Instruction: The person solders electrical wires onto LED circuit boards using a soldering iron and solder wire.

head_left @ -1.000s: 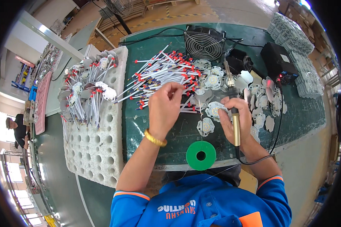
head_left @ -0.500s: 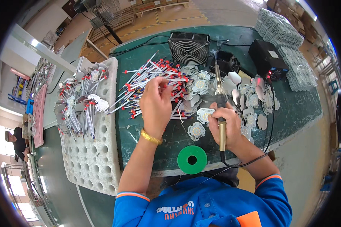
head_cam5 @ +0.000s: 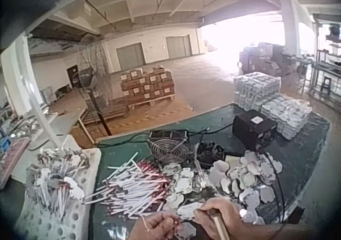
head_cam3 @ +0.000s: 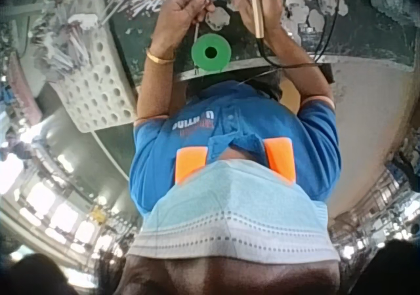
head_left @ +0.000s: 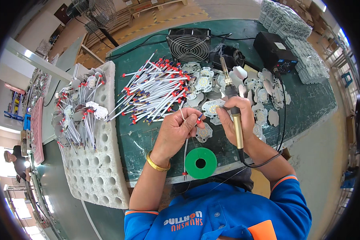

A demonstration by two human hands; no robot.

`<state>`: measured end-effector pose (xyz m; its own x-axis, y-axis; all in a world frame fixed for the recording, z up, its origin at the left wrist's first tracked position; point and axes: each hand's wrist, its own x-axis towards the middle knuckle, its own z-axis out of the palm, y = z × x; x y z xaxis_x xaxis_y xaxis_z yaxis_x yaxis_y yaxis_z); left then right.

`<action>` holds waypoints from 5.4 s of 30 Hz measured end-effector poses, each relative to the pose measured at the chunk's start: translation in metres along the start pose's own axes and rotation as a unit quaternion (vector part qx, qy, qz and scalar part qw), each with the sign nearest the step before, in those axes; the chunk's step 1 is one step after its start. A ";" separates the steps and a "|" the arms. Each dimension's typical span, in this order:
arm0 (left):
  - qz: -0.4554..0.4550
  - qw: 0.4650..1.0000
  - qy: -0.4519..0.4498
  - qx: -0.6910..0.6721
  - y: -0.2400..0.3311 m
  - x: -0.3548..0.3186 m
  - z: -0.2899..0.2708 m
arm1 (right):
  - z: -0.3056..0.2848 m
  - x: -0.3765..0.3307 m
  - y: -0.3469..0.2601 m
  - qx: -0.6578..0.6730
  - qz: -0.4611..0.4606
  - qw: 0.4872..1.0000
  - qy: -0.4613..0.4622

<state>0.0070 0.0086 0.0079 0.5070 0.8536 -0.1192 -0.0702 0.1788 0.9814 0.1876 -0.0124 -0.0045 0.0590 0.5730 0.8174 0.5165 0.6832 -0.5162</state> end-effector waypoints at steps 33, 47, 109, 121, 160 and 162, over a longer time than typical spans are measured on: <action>0.011 0.997 0.050 0.051 -0.002 -0.004 0.006 | -0.003 0.000 0.004 0.040 0.051 0.996 -0.062; -0.022 0.988 0.048 0.144 0.004 -0.003 0.001 | -0.005 0.002 0.004 0.064 0.060 0.989 -0.118; 0.093 0.983 0.136 -0.076 0.079 -0.032 0.009 | -0.053 0.045 -0.055 0.167 -0.092 0.973 -0.130; 0.093 0.984 0.136 -0.073 0.081 -0.035 0.009 | -0.051 0.044 -0.057 0.129 -0.101 0.977 -0.138; 0.052 0.984 0.058 0.160 0.023 -0.003 0.008 | -0.013 0.041 -0.019 0.020 0.023 0.988 -0.149; 0.056 0.989 0.057 0.127 0.020 -0.005 0.004 | -0.014 0.038 -0.018 0.014 0.024 0.987 -0.160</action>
<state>0.0071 0.0060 0.0283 0.4068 0.9135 -0.0105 0.1052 -0.0355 0.9938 0.1926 -0.0094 0.0397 -0.1933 0.7150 0.6719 0.4953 0.6622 -0.5623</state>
